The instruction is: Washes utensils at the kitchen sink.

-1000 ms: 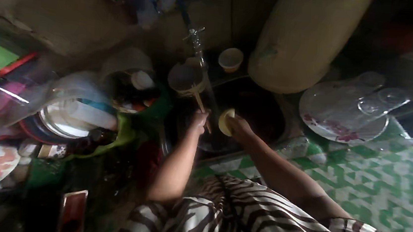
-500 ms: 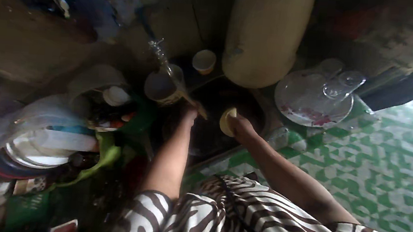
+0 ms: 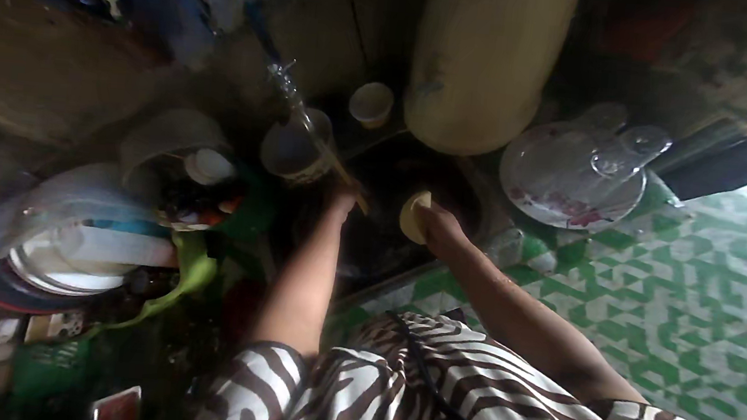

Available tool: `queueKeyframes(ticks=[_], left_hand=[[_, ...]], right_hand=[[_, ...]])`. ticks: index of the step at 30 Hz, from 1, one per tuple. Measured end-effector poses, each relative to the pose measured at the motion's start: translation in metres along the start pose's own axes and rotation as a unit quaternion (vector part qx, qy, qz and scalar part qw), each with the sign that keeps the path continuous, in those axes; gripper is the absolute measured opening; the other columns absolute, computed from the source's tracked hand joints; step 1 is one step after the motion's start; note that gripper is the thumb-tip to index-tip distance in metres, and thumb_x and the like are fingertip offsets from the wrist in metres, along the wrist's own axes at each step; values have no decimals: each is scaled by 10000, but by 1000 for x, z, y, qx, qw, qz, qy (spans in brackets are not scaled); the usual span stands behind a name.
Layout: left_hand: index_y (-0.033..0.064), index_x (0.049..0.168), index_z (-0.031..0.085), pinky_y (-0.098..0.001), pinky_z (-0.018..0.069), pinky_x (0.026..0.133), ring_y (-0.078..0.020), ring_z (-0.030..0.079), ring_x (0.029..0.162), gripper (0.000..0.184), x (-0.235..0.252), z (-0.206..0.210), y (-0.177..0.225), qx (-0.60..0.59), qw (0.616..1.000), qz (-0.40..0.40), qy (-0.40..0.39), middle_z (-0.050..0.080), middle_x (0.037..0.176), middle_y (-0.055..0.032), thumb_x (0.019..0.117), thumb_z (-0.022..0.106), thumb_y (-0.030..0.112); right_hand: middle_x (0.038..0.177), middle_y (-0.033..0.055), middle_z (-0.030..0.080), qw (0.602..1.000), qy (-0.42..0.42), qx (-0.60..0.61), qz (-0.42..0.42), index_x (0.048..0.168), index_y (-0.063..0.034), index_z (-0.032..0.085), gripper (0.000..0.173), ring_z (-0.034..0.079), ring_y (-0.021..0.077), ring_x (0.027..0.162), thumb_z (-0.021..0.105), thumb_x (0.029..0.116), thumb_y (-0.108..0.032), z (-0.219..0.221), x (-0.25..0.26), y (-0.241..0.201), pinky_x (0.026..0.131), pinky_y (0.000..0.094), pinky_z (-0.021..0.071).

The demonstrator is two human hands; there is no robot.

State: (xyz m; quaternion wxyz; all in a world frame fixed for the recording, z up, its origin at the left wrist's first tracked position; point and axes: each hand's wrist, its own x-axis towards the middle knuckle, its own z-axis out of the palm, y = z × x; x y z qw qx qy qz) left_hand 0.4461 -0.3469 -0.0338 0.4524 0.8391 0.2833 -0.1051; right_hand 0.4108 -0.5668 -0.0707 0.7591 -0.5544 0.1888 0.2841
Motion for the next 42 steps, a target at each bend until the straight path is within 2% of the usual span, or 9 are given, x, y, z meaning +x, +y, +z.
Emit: queueKeyframes(ticks=[8, 13, 17, 24, 29, 33, 35, 39, 42], left_hand=[[-39, 1335, 581, -462, 535, 1028, -310, 645, 1184, 433, -7, -8, 16, -25, 1000, 5, 4, 627, 1302, -237, 1051, 598, 288], [-23, 1333, 566, -379, 583, 926, -244, 665, 1081, 374, -8, -18, 19, -184, 983, -17, 16, 626, 1266, -190, 1012, 655, 148], [-27, 1319, 566, -346, 575, 892, -220, 648, 1066, 379, -11, -23, 21, -226, 973, -21, 36, 624, 1260, -173, 978, 686, 85], [-5, 1362, 529, -376, 589, 897, -237, 675, 1057, 368, -13, -26, 26, -306, 951, -39, 22, 644, 1253, -165, 1014, 621, 74], [-20, 1333, 529, -379, 586, 891, -238, 677, 1002, 327, -13, -25, 30, -344, 936, -55, 40, 656, 1159, -166, 1049, 555, 139], [-10, 1321, 557, -398, 585, 900, -263, 678, 1032, 347, -12, -29, 28, -343, 936, -56, 57, 667, 1174, -176, 1018, 601, 151], [1, 1329, 555, -395, 590, 883, -258, 678, 1024, 358, -11, -33, 27, -334, 939, -61, 57, 663, 1176, -169, 1010, 615, 151], [-7, 1321, 550, -396, 601, 852, -252, 693, 985, 337, -10, -36, 23, -350, 932, -67, 75, 675, 1143, -174, 1033, 593, 162], [-13, 1331, 544, -408, 605, 851, -265, 693, 991, 350, -14, -36, 22, -365, 924, -70, 85, 668, 1161, -183, 1035, 592, 167]], right_hand=[[1143, 136, 657, 1000, -13, 19, -5, 1383, -74, 545, 391, 660, 218, 964, 515, 1081, -320, 4, -5, -2, 841, 406, 567], [1140, 140, 656, 1000, -9, 18, -4, 1370, -69, 555, 376, 656, 219, 963, 529, 1073, -298, 4, -6, -2, 840, 410, 566], [1135, 125, 656, 1000, -19, 23, -3, 1378, -75, 547, 387, 653, 206, 961, 522, 1076, -316, 2, -7, -1, 837, 398, 563], [1088, 122, 662, 999, -5, 49, -3, 1344, -54, 566, 354, 662, 196, 922, 536, 1071, -277, 1, -1, 3, 808, 383, 574], [1115, 127, 662, 1000, 4, 22, -7, 1350, -60, 569, 373, 658, 204, 958, 542, 1069, -303, 0, -7, -3, 843, 399, 564], [1124, 122, 661, 999, -4, 45, 2, 1370, -72, 559, 383, 658, 200, 961, 538, 1069, -308, -3, -3, -1, 840, 394, 568], [1146, 125, 662, 999, -30, -11, 1, 1389, -91, 556, 382, 657, 203, 975, 543, 1065, -294, -2, 2, -2, 845, 400, 564], [1443, 193, 557, 953, -170, -248, -33, 1571, -139, 389, 546, 584, 318, 1265, 563, 1064, -249, 12, 2, -17, 1059, 519, 477], [1442, 206, 552, 931, -207, -299, -48, 1560, -131, 406, 583, 578, 335, 1265, 625, 1028, -228, 33, 13, -19, 1058, 537, 468]])
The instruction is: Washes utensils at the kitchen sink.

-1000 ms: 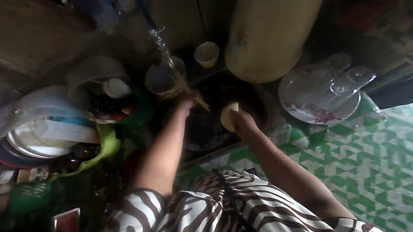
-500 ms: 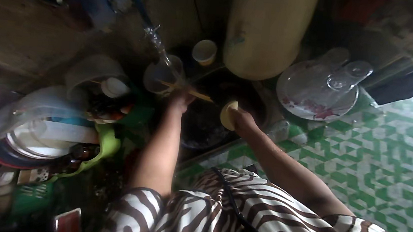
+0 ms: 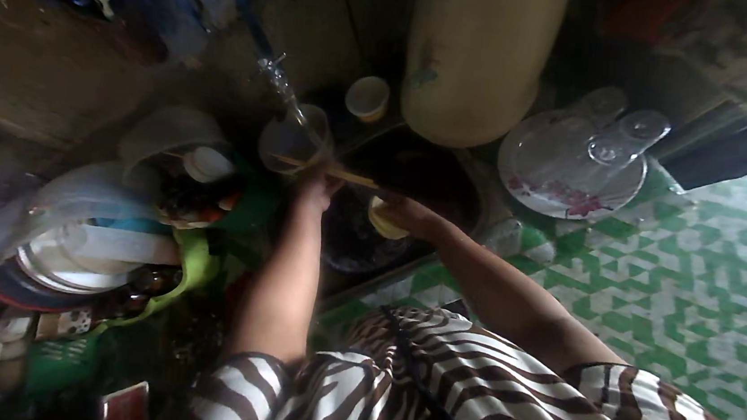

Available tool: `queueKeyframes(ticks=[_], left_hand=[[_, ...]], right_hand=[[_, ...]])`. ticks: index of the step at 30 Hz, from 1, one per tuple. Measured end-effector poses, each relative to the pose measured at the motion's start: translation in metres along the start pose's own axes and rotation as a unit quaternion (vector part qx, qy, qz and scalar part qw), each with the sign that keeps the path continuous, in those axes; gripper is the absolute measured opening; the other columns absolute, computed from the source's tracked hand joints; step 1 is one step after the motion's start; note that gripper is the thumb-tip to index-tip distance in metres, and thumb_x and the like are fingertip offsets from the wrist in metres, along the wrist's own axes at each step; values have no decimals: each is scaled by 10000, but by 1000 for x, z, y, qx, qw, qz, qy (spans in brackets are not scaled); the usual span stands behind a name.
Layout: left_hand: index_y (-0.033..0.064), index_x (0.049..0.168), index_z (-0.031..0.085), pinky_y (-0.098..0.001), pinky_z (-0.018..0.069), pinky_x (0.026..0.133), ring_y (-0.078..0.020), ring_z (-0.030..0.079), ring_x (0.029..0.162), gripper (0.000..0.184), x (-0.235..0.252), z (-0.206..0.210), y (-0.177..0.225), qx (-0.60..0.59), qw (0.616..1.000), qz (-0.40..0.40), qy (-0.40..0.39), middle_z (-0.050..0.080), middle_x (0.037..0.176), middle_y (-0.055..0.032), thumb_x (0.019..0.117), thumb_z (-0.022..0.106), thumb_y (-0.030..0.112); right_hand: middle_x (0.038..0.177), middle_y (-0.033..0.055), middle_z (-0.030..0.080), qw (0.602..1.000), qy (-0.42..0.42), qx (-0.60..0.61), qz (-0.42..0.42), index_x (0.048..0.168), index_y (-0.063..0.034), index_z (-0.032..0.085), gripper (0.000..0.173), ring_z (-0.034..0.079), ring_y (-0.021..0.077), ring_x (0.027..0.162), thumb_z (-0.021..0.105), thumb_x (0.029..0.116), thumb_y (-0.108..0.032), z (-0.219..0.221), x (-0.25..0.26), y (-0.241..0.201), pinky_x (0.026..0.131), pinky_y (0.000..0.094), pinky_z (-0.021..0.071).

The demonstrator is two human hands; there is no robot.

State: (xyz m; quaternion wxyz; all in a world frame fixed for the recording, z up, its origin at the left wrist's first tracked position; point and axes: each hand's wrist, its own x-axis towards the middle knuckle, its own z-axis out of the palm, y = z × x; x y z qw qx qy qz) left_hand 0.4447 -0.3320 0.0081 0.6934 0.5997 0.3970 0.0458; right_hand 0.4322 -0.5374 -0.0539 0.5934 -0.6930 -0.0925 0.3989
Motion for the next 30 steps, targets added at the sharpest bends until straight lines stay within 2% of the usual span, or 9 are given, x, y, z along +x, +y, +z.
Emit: queueKeyframes(ticks=[3, 7, 10, 16, 19, 21, 25, 27, 30], left_hand=[[-7, 1331, 537, -405, 604, 829, -258, 682, 957, 332, -6, 0, -2, -6, 1000, 5, 2, 651, 1143, -183, 1047, 570, 161], [-4, 1292, 562, -399, 607, 802, -251, 683, 914, 300, -10, -1, -5, -8, 1000, 3, 4, 661, 1098, -175, 1025, 598, 128], [6, 1355, 526, -388, 585, 839, -235, 659, 956, 343, -12, 2, -11, 11, 1000, -2, -14, 640, 1157, -167, 1053, 571, 161], [-15, 1308, 549, -376, 587, 838, -221, 665, 945, 309, -12, 10, -15, 36, 999, 12, -24, 655, 1121, -158, 1037, 594, 126], [-6, 1336, 520, -377, 591, 822, -227, 667, 937, 325, -13, 13, -18, 32, 999, 12, -25, 650, 1129, -165, 1039, 587, 108], [5, 1338, 518, -378, 589, 812, -231, 664, 937, 326, -14, 15, -20, 25, 999, 6, -28, 648, 1130, -164, 1033, 589, 94], [-14, 1262, 563, -369, 582, 820, -221, 659, 915, 267, -13, 15, -24, 29, 999, 8, -41, 658, 1081, -156, 1006, 605, 52], [-11, 1239, 579, -373, 577, 810, -218, 656, 903, 252, -13, 14, -25, 50, 997, 9, -51, 666, 1075, -151, 997, 619, 47], [-9, 1278, 601, -411, 574, 882, -251, 656, 1015, 303, -13, 14, -30, 167, 984, 17, -61, 654, 1178, -178, 997, 648, 91]], right_hand=[[1403, 208, 578, 1000, 12, 26, 13, 1527, -124, 455, 557, 589, 330, 1240, 645, 1014, -225, 11, 12, -6, 1044, 534, 473], [1415, 192, 564, 996, 16, 85, -5, 1541, -129, 434, 572, 598, 292, 1201, 638, 1008, -169, 21, 14, -8, 999, 483, 502], [1480, 164, 519, 991, 9, 129, -19, 1550, -130, 411, 581, 572, 266, 1249, 619, 1007, -138, 26, 13, -9, 1019, 462, 493], [1445, 210, 544, 988, 75, 127, 41, 1568, -127, 373, 646, 567, 343, 1278, 654, 1001, -257, 19, 14, 2, 1045, 541, 483], [1339, 175, 604, 979, 71, 186, 53, 1502, -138, 477, 526, 610, 283, 1160, 632, 1011, -244, 16, 15, 1, 969, 483, 513], [1337, 164, 606, 978, 50, 202, 24, 1499, -139, 474, 503, 620, 256, 1133, 611, 1021, -218, 16, 17, 2, 947, 455, 526], [1399, 164, 574, 979, 30, 203, 14, 1542, -156, 419, 571, 608, 268, 1180, 619, 1011, -219, 21, 19, 4, 964, 466, 524], [1403, 164, 577, 982, 49, 184, 21, 1533, -156, 441, 561, 604, 281, 1196, 627, 1009, -230, 20, 18, 4, 975, 484, 517], [1464, 195, 537, 991, 83, 109, -1, 1554, -136, 422, 570, 560, 333, 1291, 621, 1030, -243, 13, 16, -4, 1059, 541, 470]])
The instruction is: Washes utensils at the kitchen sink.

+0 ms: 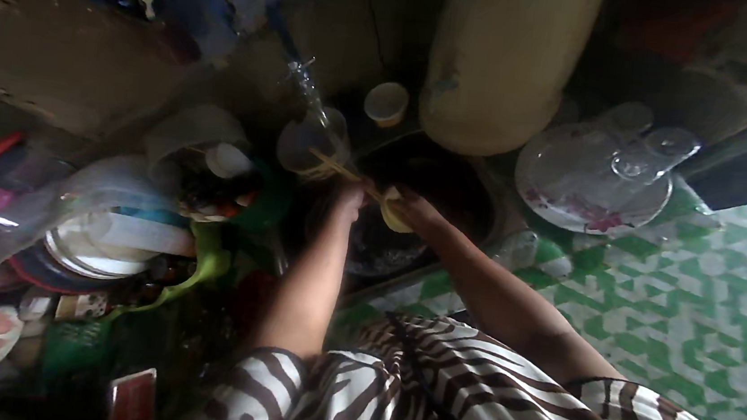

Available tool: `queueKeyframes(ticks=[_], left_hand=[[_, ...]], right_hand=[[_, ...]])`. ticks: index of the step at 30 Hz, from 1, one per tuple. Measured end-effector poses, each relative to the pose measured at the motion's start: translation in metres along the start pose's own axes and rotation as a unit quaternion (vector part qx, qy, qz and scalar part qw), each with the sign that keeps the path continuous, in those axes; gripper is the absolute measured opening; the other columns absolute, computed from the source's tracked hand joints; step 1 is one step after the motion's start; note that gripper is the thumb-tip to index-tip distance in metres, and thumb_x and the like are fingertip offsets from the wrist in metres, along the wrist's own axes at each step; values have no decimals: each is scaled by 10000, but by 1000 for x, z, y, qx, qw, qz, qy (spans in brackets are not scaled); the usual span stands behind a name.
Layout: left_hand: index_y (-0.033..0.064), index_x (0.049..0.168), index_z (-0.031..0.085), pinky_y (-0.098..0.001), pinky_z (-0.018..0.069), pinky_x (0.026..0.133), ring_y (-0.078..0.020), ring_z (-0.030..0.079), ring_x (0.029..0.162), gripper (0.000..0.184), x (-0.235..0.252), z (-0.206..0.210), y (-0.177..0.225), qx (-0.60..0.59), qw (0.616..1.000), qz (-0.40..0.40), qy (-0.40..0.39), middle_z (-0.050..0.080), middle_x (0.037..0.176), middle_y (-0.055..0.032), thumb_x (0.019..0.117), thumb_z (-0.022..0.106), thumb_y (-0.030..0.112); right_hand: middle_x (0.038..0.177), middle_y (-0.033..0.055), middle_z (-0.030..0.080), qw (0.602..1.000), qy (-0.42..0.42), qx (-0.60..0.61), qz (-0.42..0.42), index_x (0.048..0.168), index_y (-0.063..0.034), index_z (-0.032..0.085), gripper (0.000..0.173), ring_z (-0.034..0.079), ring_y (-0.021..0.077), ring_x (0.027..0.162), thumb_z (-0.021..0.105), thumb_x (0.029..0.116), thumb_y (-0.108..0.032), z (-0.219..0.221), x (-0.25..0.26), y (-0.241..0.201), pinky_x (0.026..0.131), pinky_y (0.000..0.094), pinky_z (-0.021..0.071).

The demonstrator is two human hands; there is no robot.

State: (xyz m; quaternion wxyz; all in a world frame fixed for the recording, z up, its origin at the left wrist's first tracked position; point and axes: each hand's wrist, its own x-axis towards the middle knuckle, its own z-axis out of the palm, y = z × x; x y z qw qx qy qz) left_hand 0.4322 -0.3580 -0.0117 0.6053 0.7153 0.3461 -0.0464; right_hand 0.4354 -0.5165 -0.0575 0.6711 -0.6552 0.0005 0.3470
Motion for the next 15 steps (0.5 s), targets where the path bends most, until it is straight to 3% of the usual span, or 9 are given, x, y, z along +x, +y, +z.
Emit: queueKeyframes(ticks=[2, 5, 9, 13, 15], left_hand=[[-2, 1302, 612, -456, 553, 955, -284, 652, 1108, 334, -3, 3, -1, 141, 990, 6, -6, 649, 1249, -203, 1010, 642, 157], [-18, 1389, 543, -513, 505, 1021, -348, 612, 1198, 419, -4, 6, -2, 286, 957, 31, -34, 608, 1329, -245, 1046, 591, 218], [-59, 1365, 543, -533, 515, 1010, -374, 624, 1178, 440, 11, -1, -9, 304, 948, 94, -27, 620, 1291, -272, 1028, 626, 210], [15, 1321, 612, -533, 531, 992, -347, 645, 1153, 439, 30, -3, -4, 316, 948, 41, -1, 652, 1257, -221, 1006, 650, 318], [29, 1330, 615, -528, 526, 1009, -339, 634, 1183, 399, 29, -3, 0, 306, 952, 30, -16, 639, 1295, -214, 1009, 648, 263]], right_hand=[[1418, 199, 579, 998, 8, -42, -36, 1514, -113, 484, 515, 589, 332, 1260, 622, 1029, -220, -2, -2, -15, 1052, 538, 482], [1433, 200, 570, 992, -16, -93, -80, 1512, -96, 484, 519, 578, 323, 1284, 630, 1027, -211, -5, -14, -50, 1076, 529, 466], [1409, 174, 593, 989, -13, -92, -113, 1500, -124, 507, 524, 603, 294, 1248, 657, 1009, -227, -9, -17, -67, 1044, 517, 495], [1422, 183, 572, 996, 0, -44, -82, 1494, -101, 496, 482, 593, 287, 1251, 612, 1036, -196, -19, -34, -62, 1037, 489, 501], [1417, 178, 578, 998, 10, -28, -49, 1503, -118, 491, 495, 601, 289, 1234, 609, 1039, -242, -23, -36, -50, 1024, 499, 504]])
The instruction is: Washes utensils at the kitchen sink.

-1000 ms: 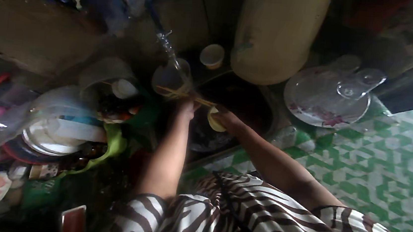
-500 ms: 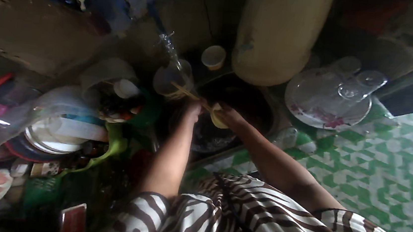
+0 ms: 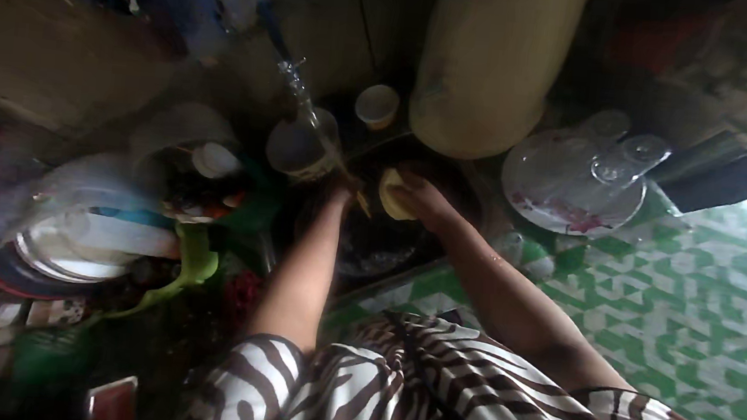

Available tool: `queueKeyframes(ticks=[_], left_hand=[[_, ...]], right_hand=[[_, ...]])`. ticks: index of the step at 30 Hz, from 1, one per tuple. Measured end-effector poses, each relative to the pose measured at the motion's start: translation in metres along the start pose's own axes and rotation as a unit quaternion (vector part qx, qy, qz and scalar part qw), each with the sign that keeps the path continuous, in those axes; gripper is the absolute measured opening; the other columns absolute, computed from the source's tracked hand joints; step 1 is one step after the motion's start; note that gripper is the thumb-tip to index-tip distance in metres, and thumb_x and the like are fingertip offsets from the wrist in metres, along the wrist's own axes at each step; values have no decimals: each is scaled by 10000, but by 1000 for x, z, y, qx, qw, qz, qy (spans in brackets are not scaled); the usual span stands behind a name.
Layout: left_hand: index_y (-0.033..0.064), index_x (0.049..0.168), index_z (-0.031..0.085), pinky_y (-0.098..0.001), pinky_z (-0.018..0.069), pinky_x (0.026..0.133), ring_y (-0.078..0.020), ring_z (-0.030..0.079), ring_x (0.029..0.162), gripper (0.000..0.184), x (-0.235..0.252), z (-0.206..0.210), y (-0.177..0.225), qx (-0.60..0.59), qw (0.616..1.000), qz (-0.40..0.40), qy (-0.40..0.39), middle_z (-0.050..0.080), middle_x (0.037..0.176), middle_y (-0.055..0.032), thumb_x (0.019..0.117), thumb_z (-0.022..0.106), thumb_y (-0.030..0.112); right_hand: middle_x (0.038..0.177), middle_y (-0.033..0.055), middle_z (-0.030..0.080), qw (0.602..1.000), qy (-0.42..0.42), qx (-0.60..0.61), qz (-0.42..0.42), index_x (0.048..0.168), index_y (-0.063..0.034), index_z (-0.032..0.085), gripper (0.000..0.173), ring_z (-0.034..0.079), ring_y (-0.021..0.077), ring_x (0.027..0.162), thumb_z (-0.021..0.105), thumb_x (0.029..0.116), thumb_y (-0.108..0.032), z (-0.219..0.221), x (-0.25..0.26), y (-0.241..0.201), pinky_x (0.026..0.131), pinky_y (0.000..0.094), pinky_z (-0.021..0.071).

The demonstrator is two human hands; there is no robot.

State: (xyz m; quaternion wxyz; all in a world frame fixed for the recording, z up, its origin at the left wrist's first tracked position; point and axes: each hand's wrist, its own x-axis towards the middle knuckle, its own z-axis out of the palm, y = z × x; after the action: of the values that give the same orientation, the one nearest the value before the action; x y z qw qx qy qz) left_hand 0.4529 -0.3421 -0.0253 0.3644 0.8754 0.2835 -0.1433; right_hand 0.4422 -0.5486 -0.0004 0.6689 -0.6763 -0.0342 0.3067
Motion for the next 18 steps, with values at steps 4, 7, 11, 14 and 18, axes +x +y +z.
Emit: queueKeyframes(ticks=[4, 7, 11, 14, 18], left_hand=[[23, 1308, 627, -513, 544, 1002, -327, 651, 1171, 358, -6, 5, -5, -30, 999, 16, 7, 652, 1280, -212, 999, 655, 202], [-17, 1268, 635, -512, 543, 996, -334, 650, 1153, 326, -7, 6, -2, -36, 999, 23, -2, 649, 1256, -234, 1006, 642, 177], [1, 1309, 594, -464, 565, 953, -295, 667, 1101, 329, -11, -2, 7, -64, 998, 14, -10, 648, 1245, -212, 1014, 627, 143], [1, 1368, 528, -413, 599, 860, -263, 693, 1002, 383, -17, -7, 8, -172, 985, 5, -3, 660, 1204, -203, 1011, 621, 105], [-2, 1397, 482, -369, 600, 834, -228, 692, 950, 404, -25, -16, 7, -266, 964, -1, 12, 658, 1170, -187, 1024, 601, 99]], right_hand=[[1393, 167, 594, 999, 15, 20, 34, 1497, -141, 500, 499, 615, 287, 1203, 623, 1029, -261, -5, 0, 22, 997, 498, 519], [1382, 167, 598, 998, 12, 38, 38, 1501, -127, 490, 496, 620, 277, 1187, 609, 1036, -253, -7, 1, 32, 990, 484, 522], [1386, 183, 592, 999, -8, 6, 42, 1500, -110, 486, 486, 613, 291, 1202, 602, 1043, -227, -5, 5, 36, 1009, 494, 510], [1421, 184, 579, 994, -54, -73, 60, 1523, -132, 467, 517, 592, 322, 1261, 605, 1042, -261, -1, 10, 46, 1053, 540, 484], [1293, 199, 634, 988, -51, -82, 123, 1455, -104, 521, 495, 627, 329, 1135, 619, 1028, -335, 4, 2, 59, 965, 546, 506]])
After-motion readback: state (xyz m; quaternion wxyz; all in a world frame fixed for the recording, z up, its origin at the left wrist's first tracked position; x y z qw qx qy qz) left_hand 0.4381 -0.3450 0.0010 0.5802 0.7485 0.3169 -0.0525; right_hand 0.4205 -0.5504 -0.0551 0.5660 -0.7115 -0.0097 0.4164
